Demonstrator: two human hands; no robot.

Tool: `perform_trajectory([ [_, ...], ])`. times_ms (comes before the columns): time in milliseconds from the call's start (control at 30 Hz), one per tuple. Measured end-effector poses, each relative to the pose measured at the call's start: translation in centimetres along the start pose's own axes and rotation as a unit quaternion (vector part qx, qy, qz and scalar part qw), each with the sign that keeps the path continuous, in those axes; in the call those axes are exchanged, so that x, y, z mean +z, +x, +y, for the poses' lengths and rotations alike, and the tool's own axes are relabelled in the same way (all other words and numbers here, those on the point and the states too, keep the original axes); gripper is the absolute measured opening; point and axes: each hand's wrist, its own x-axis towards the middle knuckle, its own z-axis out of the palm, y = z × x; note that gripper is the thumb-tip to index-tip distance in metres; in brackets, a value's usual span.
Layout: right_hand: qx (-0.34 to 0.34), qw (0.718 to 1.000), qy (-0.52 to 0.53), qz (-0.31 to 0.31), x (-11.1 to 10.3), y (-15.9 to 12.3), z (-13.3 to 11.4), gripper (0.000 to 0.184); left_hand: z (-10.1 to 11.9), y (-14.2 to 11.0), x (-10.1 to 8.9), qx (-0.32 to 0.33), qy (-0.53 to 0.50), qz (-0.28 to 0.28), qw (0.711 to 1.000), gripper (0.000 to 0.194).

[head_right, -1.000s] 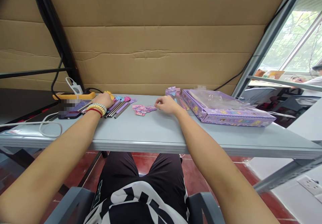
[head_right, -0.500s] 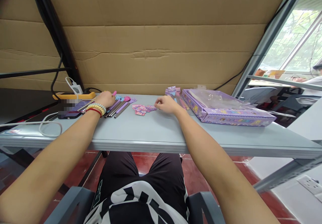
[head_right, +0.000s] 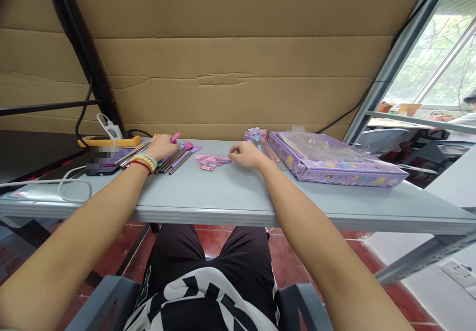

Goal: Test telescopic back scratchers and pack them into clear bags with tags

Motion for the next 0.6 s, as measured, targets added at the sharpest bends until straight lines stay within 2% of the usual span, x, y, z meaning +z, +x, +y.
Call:
perform_trajectory([
  [100, -0.001, 1.0, -0.004, -0.002, 0.0, 0.0, 0.0, 0.021, 0.2, -0.1, 0.3, 0.019, 0.051, -0.037, 0.998, 0.035],
  [400, 0.0, 1.0, -0.005, -0.003, -0.1, -0.1, -0.3, 0.02, 1.0, -0.6, 0.1, 0.034, 0.119, -0.066, 0.99, 0.043],
  [500, 0.0, 1.0, -0.009, -0.005, -0.1, -0.1, -0.2, 0.02, 1.4, -0.8, 0.0, 0.025, 0.132, -0.078, 0.988, 0.05],
  [600, 0.002, 1.0, -0.013, -0.009, -0.1, -0.2, -0.3, 0.02, 1.6, -0.9, 0.2, 0.0, 0.133, -0.087, 0.987, 0.047],
])
